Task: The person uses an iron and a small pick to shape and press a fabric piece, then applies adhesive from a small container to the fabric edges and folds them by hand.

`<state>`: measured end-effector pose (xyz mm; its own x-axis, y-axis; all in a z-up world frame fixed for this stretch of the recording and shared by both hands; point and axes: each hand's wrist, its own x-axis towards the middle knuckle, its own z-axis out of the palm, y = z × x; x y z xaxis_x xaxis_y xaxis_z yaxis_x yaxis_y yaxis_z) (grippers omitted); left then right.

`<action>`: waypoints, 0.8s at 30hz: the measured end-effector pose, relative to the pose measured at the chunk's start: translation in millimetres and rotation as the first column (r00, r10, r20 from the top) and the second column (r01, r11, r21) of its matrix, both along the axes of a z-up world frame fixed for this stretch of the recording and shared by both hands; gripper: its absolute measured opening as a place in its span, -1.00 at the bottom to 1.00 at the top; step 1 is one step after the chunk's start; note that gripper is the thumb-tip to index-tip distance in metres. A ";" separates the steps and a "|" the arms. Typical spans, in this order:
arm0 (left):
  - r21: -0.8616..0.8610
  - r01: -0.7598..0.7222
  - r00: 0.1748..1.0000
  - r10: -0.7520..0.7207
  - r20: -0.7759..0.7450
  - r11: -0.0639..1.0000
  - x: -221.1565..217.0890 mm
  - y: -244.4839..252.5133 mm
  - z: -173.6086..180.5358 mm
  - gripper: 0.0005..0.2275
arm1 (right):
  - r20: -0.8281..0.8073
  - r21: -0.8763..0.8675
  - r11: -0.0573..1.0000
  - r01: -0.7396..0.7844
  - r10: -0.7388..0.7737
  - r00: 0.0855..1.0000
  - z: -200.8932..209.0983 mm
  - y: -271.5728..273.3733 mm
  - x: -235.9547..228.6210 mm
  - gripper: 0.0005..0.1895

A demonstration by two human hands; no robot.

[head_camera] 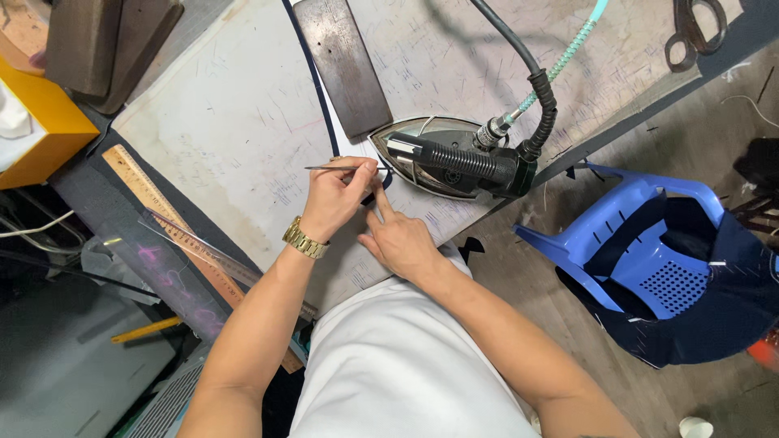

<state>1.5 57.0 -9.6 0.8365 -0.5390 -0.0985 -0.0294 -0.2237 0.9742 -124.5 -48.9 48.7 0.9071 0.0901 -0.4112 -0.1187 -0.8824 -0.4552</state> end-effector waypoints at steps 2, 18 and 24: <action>0.002 0.021 0.999 -0.021 0.041 1.000 3.9 -0.9 2.0 -0.90 | -0.019 -0.021 1.000 -0.011 0.010 1.000 -4.8 0.9 -0.6 -0.45; -0.026 0.009 0.987 -0.013 -0.162 1.000 -1.3 9.8 1.1 -0.87 | -0.048 -0.055 0.998 -0.032 0.029 0.998 -1.0 0.6 0.0 -0.44; -0.002 -0.072 0.926 0.066 -0.372 0.997 1.3 13.4 0.4 -0.86 | -0.059 -0.046 0.998 -0.033 0.031 0.998 3.0 0.0 2.3 -0.43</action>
<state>2.7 70.3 -9.1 0.7766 -0.4853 -0.4018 0.3504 -0.1974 0.9156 -122.2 -48.9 51.7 0.8785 0.0983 -0.4676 -0.1150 -0.9064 -0.4065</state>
